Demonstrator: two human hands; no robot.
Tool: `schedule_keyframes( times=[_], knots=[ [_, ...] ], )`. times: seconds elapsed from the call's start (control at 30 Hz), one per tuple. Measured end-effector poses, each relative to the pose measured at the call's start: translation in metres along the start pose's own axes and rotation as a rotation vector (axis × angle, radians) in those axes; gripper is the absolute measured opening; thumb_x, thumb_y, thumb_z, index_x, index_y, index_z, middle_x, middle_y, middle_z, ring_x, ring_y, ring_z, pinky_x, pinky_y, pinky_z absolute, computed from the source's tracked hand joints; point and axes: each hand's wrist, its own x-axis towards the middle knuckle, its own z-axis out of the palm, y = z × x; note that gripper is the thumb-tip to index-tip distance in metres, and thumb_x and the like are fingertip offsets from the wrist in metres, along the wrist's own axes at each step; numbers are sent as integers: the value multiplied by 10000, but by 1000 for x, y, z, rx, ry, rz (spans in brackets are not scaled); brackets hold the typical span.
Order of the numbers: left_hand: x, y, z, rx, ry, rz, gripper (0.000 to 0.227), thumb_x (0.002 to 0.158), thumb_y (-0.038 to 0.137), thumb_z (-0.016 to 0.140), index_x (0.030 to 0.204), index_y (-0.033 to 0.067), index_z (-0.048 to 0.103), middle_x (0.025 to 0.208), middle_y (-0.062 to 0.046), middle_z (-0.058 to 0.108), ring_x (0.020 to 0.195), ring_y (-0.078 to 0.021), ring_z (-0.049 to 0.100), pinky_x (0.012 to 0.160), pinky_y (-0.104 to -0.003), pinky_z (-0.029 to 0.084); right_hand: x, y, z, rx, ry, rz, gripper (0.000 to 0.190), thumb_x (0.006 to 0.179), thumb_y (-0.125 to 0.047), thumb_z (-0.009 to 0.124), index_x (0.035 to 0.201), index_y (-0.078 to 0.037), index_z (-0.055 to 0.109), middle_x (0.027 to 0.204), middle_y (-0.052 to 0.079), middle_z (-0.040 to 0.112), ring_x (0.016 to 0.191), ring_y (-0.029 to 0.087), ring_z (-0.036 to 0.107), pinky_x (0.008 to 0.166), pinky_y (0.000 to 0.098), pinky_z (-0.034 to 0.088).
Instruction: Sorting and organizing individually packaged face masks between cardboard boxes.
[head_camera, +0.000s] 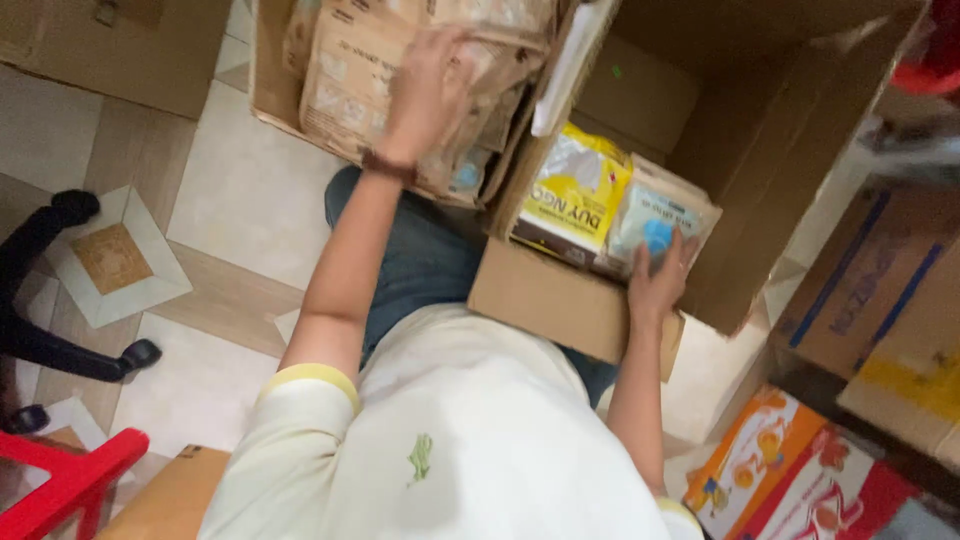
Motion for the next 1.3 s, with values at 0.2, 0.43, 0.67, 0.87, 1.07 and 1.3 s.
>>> schedule_keyframes(
  times=[0.2, 0.43, 0.67, 0.87, 1.07, 1.3],
  knots=[
    [15, -137, 52, 323, -236, -343, 711, 992, 352, 722, 1576, 141, 375, 1633, -289, 139, 1507, -513, 82, 1128, -731, 230, -2, -27, -18, 188, 125, 122, 379, 987, -44, 665, 1364, -13, 630, 1519, 266, 532, 1429, 347, 495, 1176, 421, 387],
    [-2, -117, 72, 625, -391, -453, 1053, 784, 371, 828, 1614, 210, 201, 1619, -291, 12, 1493, -483, -7, 1044, -865, 162, -3, 15, -3, 352, 159, 129, 267, 1016, 42, 585, 1275, 49, 648, 1453, 227, 610, 1341, 267, 600, 1153, 372, 439],
    [18, -119, 51, 466, -153, -383, 547, 896, 342, 724, 1354, 106, 539, 1416, -264, 489, 1287, -426, 450, 983, -724, 380, -3, 15, 0, 403, 186, 168, 231, 1019, 36, 572, 1229, 45, 666, 1386, 225, 631, 1273, 262, 631, 1102, 355, 487],
    [49, -227, 48, 341, 590, -224, 235, 972, 162, 562, 1140, 30, 662, 1164, -172, 688, 1122, -384, 607, 981, -597, 449, -2, 18, -4, 226, 220, 46, 214, 1007, 59, 598, 1196, 64, 699, 1367, 244, 665, 1330, 303, 602, 1102, 390, 455],
    [59, -274, 52, 764, 387, -415, 158, 972, 100, 550, 1037, 24, 673, 1089, -195, 669, 1063, -403, 591, 840, -543, 518, -5, 8, -4, 299, 235, 130, 199, 1003, 23, 597, 1171, 27, 705, 1400, 222, 640, 1289, 281, 637, 1057, 363, 506],
    [34, -235, 6, 587, 525, -128, 198, 875, -37, 622, 1038, 41, 703, 1142, -160, 656, 1112, -365, 583, 795, -434, 554, -3, 1, -3, 424, 216, 149, 178, 1021, 11, 593, 1170, 30, 689, 1432, 235, 627, 1222, 252, 642, 1034, 341, 509]
  ],
)
